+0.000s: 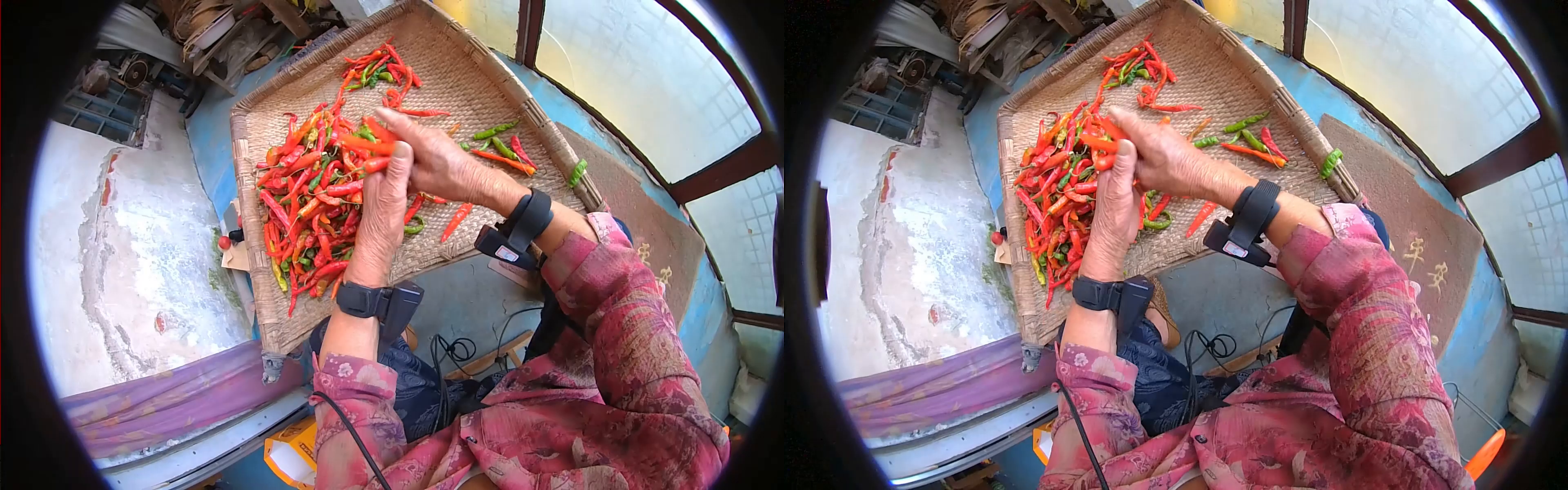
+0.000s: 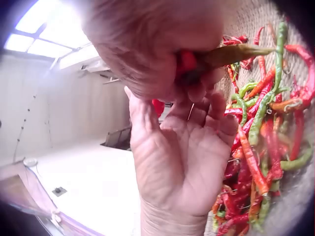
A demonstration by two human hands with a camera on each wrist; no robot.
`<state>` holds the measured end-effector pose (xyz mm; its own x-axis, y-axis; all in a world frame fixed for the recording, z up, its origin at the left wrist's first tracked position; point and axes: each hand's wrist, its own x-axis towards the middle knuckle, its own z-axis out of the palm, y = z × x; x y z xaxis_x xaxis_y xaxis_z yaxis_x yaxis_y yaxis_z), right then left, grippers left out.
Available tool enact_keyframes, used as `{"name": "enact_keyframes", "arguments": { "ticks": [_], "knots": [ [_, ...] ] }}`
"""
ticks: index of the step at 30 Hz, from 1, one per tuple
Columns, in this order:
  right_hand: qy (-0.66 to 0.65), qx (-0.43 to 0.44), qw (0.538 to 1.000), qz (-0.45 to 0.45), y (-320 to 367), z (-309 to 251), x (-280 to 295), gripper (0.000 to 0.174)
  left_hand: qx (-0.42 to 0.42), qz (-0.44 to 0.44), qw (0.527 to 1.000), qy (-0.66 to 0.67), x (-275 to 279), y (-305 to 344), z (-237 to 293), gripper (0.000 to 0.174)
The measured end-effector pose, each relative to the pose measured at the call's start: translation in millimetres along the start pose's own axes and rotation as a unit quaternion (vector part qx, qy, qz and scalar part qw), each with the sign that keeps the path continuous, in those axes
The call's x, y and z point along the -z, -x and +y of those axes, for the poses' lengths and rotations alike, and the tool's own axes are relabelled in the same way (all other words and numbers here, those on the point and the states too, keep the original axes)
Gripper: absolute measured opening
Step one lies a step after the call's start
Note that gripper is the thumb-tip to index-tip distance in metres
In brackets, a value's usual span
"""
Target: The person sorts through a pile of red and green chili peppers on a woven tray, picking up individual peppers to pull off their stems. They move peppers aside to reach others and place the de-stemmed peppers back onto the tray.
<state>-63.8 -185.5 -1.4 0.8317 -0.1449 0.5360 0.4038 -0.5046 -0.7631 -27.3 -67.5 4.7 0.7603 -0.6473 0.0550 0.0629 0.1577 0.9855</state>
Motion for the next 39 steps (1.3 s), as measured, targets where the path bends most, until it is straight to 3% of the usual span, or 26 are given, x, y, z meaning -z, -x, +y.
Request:
{"name": "enact_keyframes", "arguments": {
  "ticks": [1,2,4,9,11,12,13,14,15,18,20,23,25,27,29,31,33,36,37,39],
  "knots": [
    [-0.005,-0.039,0.998,-0.052,2,-10,3,0.062,0.026,0.005,0.994,0.105,-6,1,1,0.048],
    [-0.008,-0.08,0.992,-0.099,4,-7,2,0.069,0.026,0.005,0.994,0.106,-4,0,0,0.048],
    [-0.013,-0.069,0.991,-0.114,4,-8,2,0.07,0.079,0.014,0.972,0.22,4,-3,-2,0.041],
    [-0.093,-0.025,0.986,-0.133,2,-3,-1,0.07,0.049,0.045,0.971,0.229,22,-7,-1,0.036],
    [-0.137,-0.016,0.983,-0.125,1,-4,2,0.062,0.019,0.035,0.973,0.226,34,-10,0,0.035],
    [-0.208,-0.141,0.952,-0.174,0,-10,10,0.058,-0.01,0.089,0.971,0.221,33,-14,2,0.032],
    [-0.274,-0.262,0.899,-0.219,-1,-14,15,0.054,-0.01,0.089,0.971,0.22,35,-13,6,0.032],
    [-0.301,-0.244,0.904,-0.18,3,-8,11,0.04,-0.02,0.117,0.966,0.232,36,-11,11,0.029],
    [-0.301,-0.244,0.904,-0.18,2,-9,12,0.04,-0.029,0.145,0.959,0.243,36,-10,15,0.026],
    [-0.224,-0.251,0.929,-0.155,-4,-8,17,0.023,-0.045,0.122,0.97,0.204,41,-10,14,0.025],
    [-0.218,-0.254,0.931,-0.145,-5,-5,19,0.02,-0.052,0.101,0.976,0.186,43,-10,10,0.025],
    [-0.223,-0.25,0.935,-0.115,-7,-1,24,0.016,-0.085,0.121,0.975,0.166,41,-12,13,0.025],
    [-0.245,-0.239,0.937,-0.076,-9,1,28,0.011,-0.148,0.184,0.956,0.174,37,-12,19,0.024],
    [-0.234,-0.242,0.94,-0.048,-12,4,46,0.009,-0.162,0.168,0.959,0.162,50,-12,20,0.023],
    [-0.202,-0.221,0.954,0.006,-13,13,63,0.011,-0.156,0.201,0.949,0.185,57,-13,20,0.022],
    [-0.104,-0.216,0.97,0.048,-14,19,77,0.014,-0.134,0.178,0.958,0.182,56,-10,19,0.025],
    [-0.047,-0.231,0.969,0.074,-13,35,82,0.016,-0.019,0.118,0.969,0.218,47,-8,13,0.031],
    [0.257,-0.117,0.958,0.045,-11,49,88,0.019,0.039,0.08,0.974,0.207,32,-4,5,0.032],
    [0.257,-0.117,0.958,0.046,-8,52,84,0.019,0.054,0.075,0.978,0.189,28,-2,5,0.033],
    [0.356,-0.028,0.93,0.085,-4,54,73,0.015,0.058,0.049,0.98,0.182,21,0,3,0.033]
  ]
}}
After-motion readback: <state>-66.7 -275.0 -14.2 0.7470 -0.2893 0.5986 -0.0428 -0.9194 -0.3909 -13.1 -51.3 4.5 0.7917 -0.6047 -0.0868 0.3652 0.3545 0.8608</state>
